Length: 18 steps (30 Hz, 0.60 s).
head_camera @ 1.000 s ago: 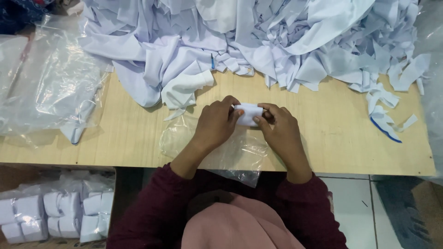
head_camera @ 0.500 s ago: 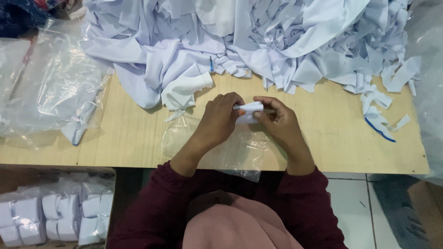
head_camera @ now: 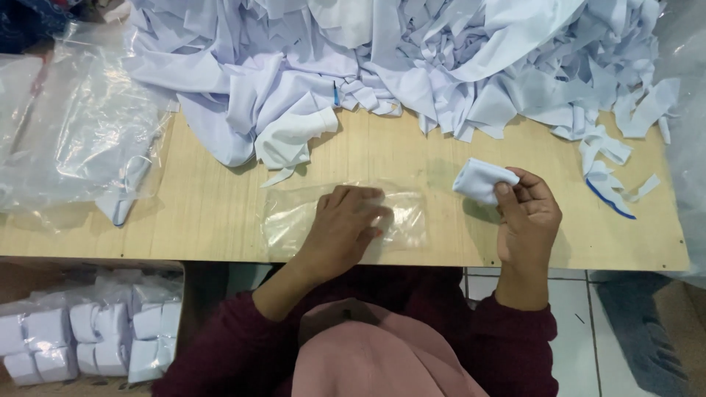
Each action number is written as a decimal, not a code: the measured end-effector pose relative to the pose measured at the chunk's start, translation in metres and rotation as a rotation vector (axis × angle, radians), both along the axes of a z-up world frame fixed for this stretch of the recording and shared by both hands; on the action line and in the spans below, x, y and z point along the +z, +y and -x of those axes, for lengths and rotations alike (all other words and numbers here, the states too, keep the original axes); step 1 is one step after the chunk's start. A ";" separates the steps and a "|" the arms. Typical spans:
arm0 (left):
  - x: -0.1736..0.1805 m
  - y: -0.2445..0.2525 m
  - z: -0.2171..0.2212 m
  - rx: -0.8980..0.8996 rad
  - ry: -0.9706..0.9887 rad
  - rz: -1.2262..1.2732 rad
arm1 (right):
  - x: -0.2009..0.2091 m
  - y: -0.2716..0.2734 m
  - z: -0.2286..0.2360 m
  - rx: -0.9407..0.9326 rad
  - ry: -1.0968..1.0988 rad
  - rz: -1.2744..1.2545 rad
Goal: Folding white fabric pieces into rectangles and placing them into individual plastic bags.
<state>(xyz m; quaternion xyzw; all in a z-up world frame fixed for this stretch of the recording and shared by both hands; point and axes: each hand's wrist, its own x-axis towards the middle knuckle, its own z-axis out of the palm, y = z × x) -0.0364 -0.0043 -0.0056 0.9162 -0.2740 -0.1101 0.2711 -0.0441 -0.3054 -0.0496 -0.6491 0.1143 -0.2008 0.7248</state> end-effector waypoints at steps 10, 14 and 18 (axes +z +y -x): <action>0.029 -0.055 -0.039 0.056 -0.237 0.048 | 0.000 0.017 -0.001 -0.069 -0.048 0.034; -0.002 -0.065 -0.072 -0.114 -0.297 -0.085 | 0.006 0.022 0.002 -0.054 -0.051 0.085; -0.002 -0.064 -0.079 -0.121 -0.201 -0.009 | 0.003 0.018 -0.003 -0.042 -0.021 0.065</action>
